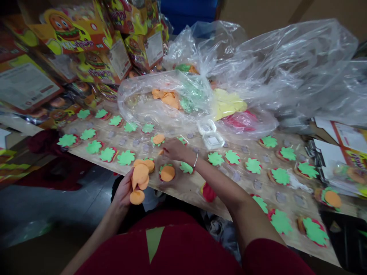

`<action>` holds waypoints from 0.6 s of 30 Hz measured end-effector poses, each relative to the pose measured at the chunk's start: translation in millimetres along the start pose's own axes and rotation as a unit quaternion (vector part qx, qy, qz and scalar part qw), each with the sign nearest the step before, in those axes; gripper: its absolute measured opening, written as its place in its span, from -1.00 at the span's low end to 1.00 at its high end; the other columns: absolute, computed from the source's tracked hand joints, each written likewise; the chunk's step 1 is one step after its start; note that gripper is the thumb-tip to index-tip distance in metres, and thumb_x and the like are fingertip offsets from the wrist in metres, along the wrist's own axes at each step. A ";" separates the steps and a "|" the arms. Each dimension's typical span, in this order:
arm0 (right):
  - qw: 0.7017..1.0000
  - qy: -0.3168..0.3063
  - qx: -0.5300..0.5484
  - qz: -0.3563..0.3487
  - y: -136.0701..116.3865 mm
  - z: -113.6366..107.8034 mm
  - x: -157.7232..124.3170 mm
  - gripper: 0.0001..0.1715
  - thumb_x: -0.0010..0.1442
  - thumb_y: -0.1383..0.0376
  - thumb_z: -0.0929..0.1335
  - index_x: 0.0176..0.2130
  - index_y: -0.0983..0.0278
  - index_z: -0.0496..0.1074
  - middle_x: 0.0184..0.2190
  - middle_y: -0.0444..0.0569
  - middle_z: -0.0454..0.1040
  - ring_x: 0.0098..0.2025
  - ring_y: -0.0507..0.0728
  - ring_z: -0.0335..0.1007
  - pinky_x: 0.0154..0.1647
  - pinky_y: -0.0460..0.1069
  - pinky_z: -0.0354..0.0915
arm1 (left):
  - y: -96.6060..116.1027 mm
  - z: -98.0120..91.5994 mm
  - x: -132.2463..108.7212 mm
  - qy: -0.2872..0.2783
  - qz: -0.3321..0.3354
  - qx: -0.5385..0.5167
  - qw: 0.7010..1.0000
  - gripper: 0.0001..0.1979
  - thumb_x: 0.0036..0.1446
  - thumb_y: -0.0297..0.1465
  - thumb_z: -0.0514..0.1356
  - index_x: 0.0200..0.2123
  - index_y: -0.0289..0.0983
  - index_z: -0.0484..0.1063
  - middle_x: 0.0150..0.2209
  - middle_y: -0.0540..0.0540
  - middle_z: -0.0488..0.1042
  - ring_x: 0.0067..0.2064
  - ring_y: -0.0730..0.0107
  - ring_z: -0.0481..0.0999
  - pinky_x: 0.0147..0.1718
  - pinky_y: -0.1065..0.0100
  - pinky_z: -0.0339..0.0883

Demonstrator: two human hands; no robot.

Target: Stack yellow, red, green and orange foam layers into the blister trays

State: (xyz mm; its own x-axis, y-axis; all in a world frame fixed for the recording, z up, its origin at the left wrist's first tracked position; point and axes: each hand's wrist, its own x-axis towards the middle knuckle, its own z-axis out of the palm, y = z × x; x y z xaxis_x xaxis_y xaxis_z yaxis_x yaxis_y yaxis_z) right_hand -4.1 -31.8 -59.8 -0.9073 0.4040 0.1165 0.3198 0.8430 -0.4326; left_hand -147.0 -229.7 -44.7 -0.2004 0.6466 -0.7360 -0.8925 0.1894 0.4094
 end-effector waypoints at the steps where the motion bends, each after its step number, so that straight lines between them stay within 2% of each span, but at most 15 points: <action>1: 0.995 0.036 0.082 0.034 2.1 -2.3 -4.6 -0.86 0.14 0.36 0.28 -0.32 0.34 0.44 -0.33 0.01 0.50 -0.25 0.12 0.37 -0.18 0.02 0.21 | 0.4 0.0 -0.3 0.008 0.005 -0.002 1.000 -0.79 0.28 -0.41 0.05 -0.18 -0.37 0.44 -0.53 -0.04 0.50 -0.66 0.47 0.42 -0.82 0.55 0.18; 2: 0.979 0.073 0.177 0.071 4.2 -5.4 -10.4 -0.87 0.12 0.34 0.27 -0.35 0.32 0.41 -0.36 -0.03 0.47 -0.29 0.09 0.36 -0.22 -0.01 0.23 | 0.6 0.8 -0.9 0.017 0.011 -0.005 1.000 -0.80 0.28 -0.42 0.04 -0.17 -0.37 0.43 -0.52 -0.05 0.51 -0.63 0.46 0.45 -0.79 0.55 0.22; 3: 0.948 0.106 0.280 0.108 6.3 -9.2 -17.3 -0.88 0.10 0.32 0.26 -0.36 0.30 0.38 -0.39 -0.07 0.45 -0.32 0.07 0.35 -0.27 -0.03 0.25 | 0.6 2.2 -1.7 0.025 0.014 -0.006 1.000 -0.80 0.28 -0.43 0.04 -0.16 -0.36 0.43 -0.51 -0.05 0.51 -0.61 0.45 0.46 -0.76 0.54 0.27; 4: 0.904 0.133 0.380 0.146 8.2 -13.6 -25.2 -0.88 0.09 0.30 0.25 -0.35 0.28 0.34 -0.41 -0.11 0.43 -0.35 0.05 0.35 -0.32 -0.05 0.28 | 0.3 4.3 -2.8 0.028 0.015 -0.006 0.999 -0.80 0.28 -0.43 0.04 -0.16 -0.36 0.43 -0.51 -0.05 0.51 -0.61 0.45 0.47 -0.74 0.54 0.30; 6: 0.797 0.161 0.542 0.214 11.2 -23.2 -43.5 -0.86 0.06 0.27 0.24 -0.31 0.24 0.30 -0.44 -0.15 0.39 -0.41 0.03 0.35 -0.41 -0.07 0.31 | -1.5 10.0 -5.3 0.027 0.009 -0.001 1.000 -0.79 0.29 -0.44 0.01 -0.16 -0.36 0.42 -0.51 -0.05 0.51 -0.60 0.45 0.47 -0.70 0.52 0.35; 8: 0.710 0.171 0.634 0.253 13.0 -31.2 -63.6 -0.79 0.06 0.24 0.26 -0.23 0.22 0.30 -0.42 -0.16 0.40 -0.44 0.03 0.36 -0.47 -0.09 0.32 | -5.2 16.7 -7.6 0.026 0.000 0.003 1.000 -0.79 0.30 -0.45 0.00 -0.17 -0.35 0.42 -0.49 -0.06 0.53 -0.59 0.44 0.49 -0.66 0.51 0.38; 9: 0.687 0.169 0.656 0.261 13.7 -33.3 -73.8 -0.75 0.08 0.21 0.28 -0.20 0.21 0.30 -0.41 -0.16 0.41 -0.45 0.02 0.36 -0.50 -0.09 0.32 | -7.7 19.8 -8.4 0.025 -0.005 0.004 1.000 -0.79 0.29 -0.45 0.00 -0.17 -0.35 0.42 -0.48 -0.06 0.54 -0.57 0.44 0.50 -0.65 0.51 0.39; 10: 0.679 0.165 0.665 0.265 14.2 -33.6 -83.7 -0.72 0.08 0.18 0.31 -0.17 0.21 0.32 -0.39 -0.15 0.42 -0.45 0.02 0.36 -0.51 -0.10 0.32 | -10.5 22.8 -8.9 0.024 -0.011 0.006 1.000 -0.80 0.29 -0.45 0.02 -0.16 -0.34 0.42 -0.47 -0.05 0.54 -0.57 0.44 0.50 -0.67 0.51 0.37; 11: 0.683 0.151 0.663 0.267 14.7 -31.8 -92.8 -0.69 0.08 0.15 0.34 -0.17 0.22 0.33 -0.39 -0.15 0.42 -0.45 0.01 0.35 -0.52 -0.11 0.31 | -13.6 25.3 -9.1 0.022 -0.019 0.010 1.000 -0.81 0.28 -0.45 0.03 -0.15 -0.33 0.42 -0.47 -0.05 0.54 -0.57 0.43 0.50 -0.68 0.52 0.35; 13: 0.718 0.107 0.634 0.267 15.9 -22.6 -107.8 -0.65 0.05 0.12 0.41 -0.20 0.25 0.36 -0.40 -0.14 0.42 -0.46 0.00 0.34 -0.52 -0.12 0.29 | -19.8 28.9 -8.4 0.016 -0.031 0.019 0.999 -0.80 0.27 -0.45 0.04 -0.13 -0.34 0.43 -0.46 -0.06 0.55 -0.56 0.42 0.51 -0.68 0.51 0.36; 15: 0.774 0.078 0.573 0.258 16.8 -9.3 -117.0 -0.66 0.05 0.13 0.42 -0.24 0.27 0.37 -0.41 -0.14 0.42 -0.45 0.00 0.33 -0.49 -0.11 0.28 | -25.4 30.9 -6.6 0.016 -0.029 0.029 0.999 -0.79 0.27 -0.47 0.03 -0.12 -0.36 0.43 -0.43 -0.09 0.57 -0.50 0.40 0.55 -0.59 0.50 0.42; 18: 0.877 0.096 0.406 0.238 15.4 5.9 -120.9 -0.78 0.15 0.20 0.36 -0.23 0.30 0.39 -0.36 -0.10 0.45 -0.35 0.05 0.36 -0.33 -0.06 0.29 | -31.2 32.4 -4.1 0.007 -0.026 0.050 0.998 -0.79 0.28 -0.47 0.03 -0.15 -0.37 0.44 -0.40 -0.11 0.58 -0.48 0.39 0.56 -0.56 0.49 0.44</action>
State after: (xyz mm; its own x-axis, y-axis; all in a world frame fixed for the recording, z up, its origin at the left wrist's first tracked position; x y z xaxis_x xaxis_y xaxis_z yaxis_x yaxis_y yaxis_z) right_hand 108.9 -69.8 -85.9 -0.6361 0.7597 -0.1351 0.2788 0.0630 -0.9583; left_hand -105.2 -214.3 -37.0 -0.1617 0.6242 -0.7643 -0.8568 0.2954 0.4226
